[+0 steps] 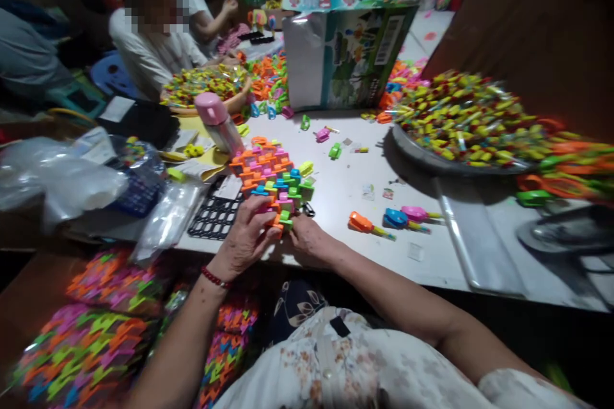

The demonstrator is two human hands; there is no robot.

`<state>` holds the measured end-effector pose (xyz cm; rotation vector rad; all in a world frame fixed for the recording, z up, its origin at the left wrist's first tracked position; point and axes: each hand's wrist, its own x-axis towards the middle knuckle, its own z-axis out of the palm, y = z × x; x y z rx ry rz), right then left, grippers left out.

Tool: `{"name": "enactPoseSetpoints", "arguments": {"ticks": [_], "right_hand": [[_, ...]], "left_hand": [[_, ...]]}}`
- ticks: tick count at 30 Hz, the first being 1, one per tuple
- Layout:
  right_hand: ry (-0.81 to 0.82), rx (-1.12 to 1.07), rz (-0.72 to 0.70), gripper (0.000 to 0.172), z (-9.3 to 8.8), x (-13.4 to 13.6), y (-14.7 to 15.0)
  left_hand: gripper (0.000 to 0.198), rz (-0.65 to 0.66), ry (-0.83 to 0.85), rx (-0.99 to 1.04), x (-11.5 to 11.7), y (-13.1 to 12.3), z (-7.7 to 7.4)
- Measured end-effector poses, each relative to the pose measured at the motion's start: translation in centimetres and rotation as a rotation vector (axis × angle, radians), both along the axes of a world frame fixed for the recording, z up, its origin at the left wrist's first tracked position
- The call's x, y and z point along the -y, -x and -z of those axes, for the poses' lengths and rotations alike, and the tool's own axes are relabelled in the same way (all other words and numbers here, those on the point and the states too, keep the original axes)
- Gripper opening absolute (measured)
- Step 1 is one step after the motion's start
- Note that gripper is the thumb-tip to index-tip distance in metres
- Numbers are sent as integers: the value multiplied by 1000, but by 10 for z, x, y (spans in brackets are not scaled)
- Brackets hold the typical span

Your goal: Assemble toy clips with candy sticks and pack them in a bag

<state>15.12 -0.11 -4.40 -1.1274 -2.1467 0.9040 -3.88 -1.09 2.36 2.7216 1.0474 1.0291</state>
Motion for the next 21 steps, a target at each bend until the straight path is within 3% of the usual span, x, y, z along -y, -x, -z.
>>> {"name": "enactPoseSetpoints", "arguments": {"ticks": [2,5,9,12,15,21], "right_hand": [[-58,-40,26,25,-5,9,-14],[-204,-30,140,36,-16,30,-62],[-240,431,440,29,-25,56,-144],[-161,681,481,20,-21,63,-178],[-141,641,427,25,-18,65,-173],[-9,60,206,21,-21,47,-97]], "left_hand": [[35,14,-25,5,-2,-2,-2],[49,40,-48,-7,-4,-4,-7],[59,127,-34,-108,-6,-6,-13],[59,173,-19,-157,-10,-5,-15],[55,207,39,-130,-12,-6,-15],[44,254,155,15,-11,-10,-17]]}}
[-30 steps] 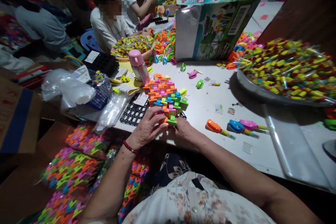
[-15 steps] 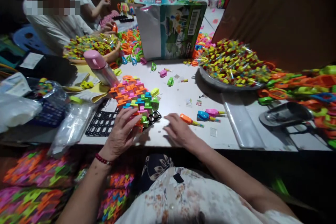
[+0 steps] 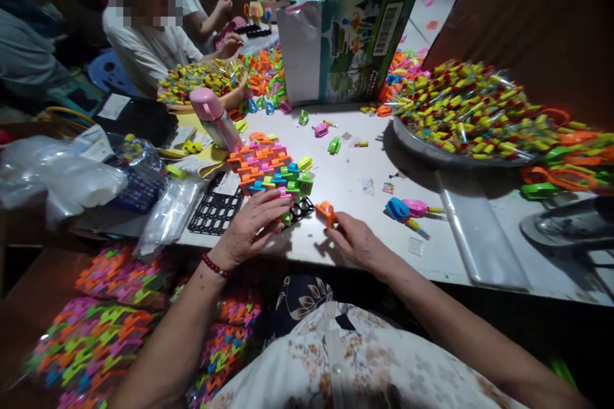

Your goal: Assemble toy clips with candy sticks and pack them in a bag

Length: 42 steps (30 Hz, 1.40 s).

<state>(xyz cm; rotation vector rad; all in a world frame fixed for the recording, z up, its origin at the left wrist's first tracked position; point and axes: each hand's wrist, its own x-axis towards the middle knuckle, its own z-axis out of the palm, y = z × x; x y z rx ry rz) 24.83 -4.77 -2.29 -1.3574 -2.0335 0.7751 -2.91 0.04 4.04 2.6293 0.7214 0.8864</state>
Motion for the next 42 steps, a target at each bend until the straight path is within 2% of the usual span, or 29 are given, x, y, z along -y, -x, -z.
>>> {"name": "enactPoseSetpoints", "arguments": {"ticks": [3,8,12,17,21,26,30,32,36,40,42], "right_hand": [[-18,-143,-79,15,10,-23,38],[-111,-220,-154,28,31,-49,68],[-102,-194,-164,39,36,-54,67],[-51,-157,-229,35,35,-58,62],[-33,-174,-235,38,30,-60,63],[28,-131,-182,30,25,-62,66],[-57,-101,-154,36,30,-60,66],[-95,-90,-184,38,32,-59,65],[-139,-34,-250,31,32,-62,68],[-120,12,-231,17,24,-65,76],[-129,-7,-227,14,18,-61,68]], "left_hand": [[43,-1,25,12,0,-1,0],[41,-5,16,25,0,1,2],[43,2,3,41,-2,1,4],[40,-30,-4,49,-2,2,5],[52,-87,-63,-55,-1,1,-1],[63,-45,-109,-211,-3,-3,-10],[63,-47,-110,-256,-4,-6,-10],[63,-48,-111,-265,-4,-6,-9],[59,-50,-89,-284,-8,-7,-8],[55,-27,-79,-217,-10,-6,-7],[54,-27,-70,-183,-11,-5,-5]]}}
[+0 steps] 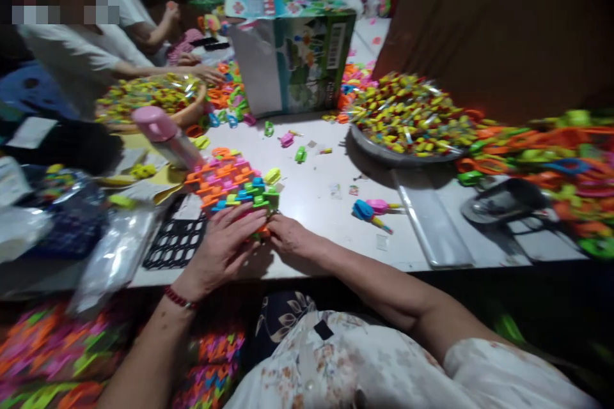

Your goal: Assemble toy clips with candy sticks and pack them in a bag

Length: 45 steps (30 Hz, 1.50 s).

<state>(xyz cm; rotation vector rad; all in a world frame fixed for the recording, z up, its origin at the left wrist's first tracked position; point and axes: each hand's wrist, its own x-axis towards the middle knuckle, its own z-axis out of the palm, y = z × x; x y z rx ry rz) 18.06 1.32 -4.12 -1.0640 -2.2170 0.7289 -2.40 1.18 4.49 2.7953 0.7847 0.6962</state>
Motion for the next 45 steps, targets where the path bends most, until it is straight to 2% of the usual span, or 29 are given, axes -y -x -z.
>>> {"name": "enactPoseSetpoints", "arguments": {"ticks": [2,4,6,8,10,12,14,19,22,24,26,28,30,33,35,38,42,45], "right_hand": [[-42,-49,50,20,-6,11,-24],[-109,-24,213,29,-12,30,-62],[-155,154,459,23,-17,53,-110],[-121,396,688,20,-19,73,-153],[-56,601,796,24,-20,85,-183],[3,745,817,25,-20,89,-196],[26,819,810,23,-20,88,-196],[70,837,882,31,-25,84,-195],[146,882,848,24,-25,85,-201],[156,824,796,21,-25,85,-198],[141,601,742,21,-25,83,-182],[185,260,647,20,-24,77,-153],[296,-77,502,20,-22,67,-116],[379,-366,346,18,-12,46,-62],[328,-406,311,14,-3,31,-36],[242,-365,277,9,9,12,-17],[187,-297,208,14,18,-1,-16],[149,-247,131,26,18,-5,-20]], "left_hand": [[54,-19,21,11,-2,1,3],[53,-32,33,21,-3,1,5],[54,-27,25,40,-3,1,6],[54,-25,19,49,-3,0,6],[55,-31,10,57,-2,-1,6],[54,-35,5,65,-1,-3,5],[53,-37,0,78,0,-4,4],[50,-59,0,91,2,-5,7],[50,-54,7,108,2,-5,9],[49,-47,16,118,2,-5,9],[47,-45,21,129,3,-7,9],[46,-48,22,138,4,-7,8],[44,-54,22,132,6,-8,8],[44,-66,28,115,7,-7,9],[44,-71,30,113,8,-7,10],[44,-76,27,105,8,-6,10],[42,-77,33,94,9,-8,7],[42,-76,35,90,10,-9,5]]}}
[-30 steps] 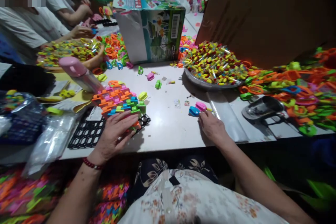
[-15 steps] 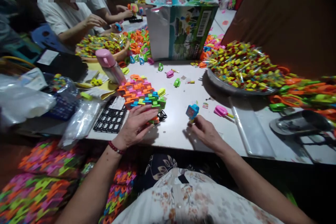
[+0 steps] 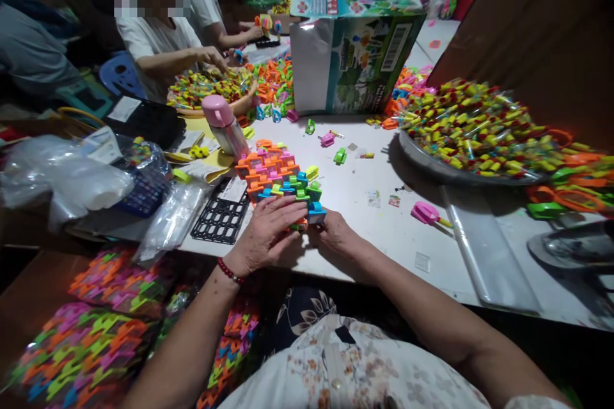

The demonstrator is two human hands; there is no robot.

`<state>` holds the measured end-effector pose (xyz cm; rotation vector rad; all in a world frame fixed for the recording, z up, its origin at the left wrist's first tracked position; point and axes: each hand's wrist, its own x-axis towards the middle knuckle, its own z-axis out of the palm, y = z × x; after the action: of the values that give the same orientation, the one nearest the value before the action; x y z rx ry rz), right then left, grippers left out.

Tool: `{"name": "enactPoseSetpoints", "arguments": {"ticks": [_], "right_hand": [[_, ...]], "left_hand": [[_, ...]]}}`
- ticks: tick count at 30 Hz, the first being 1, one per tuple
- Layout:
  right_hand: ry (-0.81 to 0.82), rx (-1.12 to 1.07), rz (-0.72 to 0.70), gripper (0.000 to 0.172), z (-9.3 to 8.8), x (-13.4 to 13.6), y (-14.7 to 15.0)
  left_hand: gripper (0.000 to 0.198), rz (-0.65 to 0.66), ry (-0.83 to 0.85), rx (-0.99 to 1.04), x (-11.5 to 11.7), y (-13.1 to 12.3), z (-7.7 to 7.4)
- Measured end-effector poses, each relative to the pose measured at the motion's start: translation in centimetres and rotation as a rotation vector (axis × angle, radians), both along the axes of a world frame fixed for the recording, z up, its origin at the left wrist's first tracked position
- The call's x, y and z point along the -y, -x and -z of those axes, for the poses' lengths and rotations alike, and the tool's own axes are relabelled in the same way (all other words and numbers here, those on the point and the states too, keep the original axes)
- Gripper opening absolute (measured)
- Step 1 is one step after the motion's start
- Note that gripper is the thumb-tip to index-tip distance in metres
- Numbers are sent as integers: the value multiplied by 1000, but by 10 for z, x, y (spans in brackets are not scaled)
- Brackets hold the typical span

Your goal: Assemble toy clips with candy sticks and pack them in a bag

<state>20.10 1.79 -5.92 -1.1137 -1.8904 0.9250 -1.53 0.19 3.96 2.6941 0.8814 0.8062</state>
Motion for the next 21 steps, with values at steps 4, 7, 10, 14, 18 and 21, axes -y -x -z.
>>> {"name": "enactPoseSetpoints", "arguments": {"ticks": [4,7,10,14,18,21], "right_hand": [[15,82,-60,36,-6,-4,-4],[11,132,-100,35,-9,-9,-3],[-39,199,-141,27,-11,-15,2],[-72,242,-164,19,-20,-14,10],[-115,257,-121,19,-31,-1,-14],[-148,356,168,31,-40,21,-74]], "left_hand": [[42,-17,10,-26,1,0,-2],[42,-24,4,-51,1,1,-3],[47,-27,-31,-98,1,1,-6],[54,-19,-127,-215,-1,0,-10],[54,-14,-249,-241,-8,-5,-6],[52,-4,-299,-197,-14,-6,0]]}}
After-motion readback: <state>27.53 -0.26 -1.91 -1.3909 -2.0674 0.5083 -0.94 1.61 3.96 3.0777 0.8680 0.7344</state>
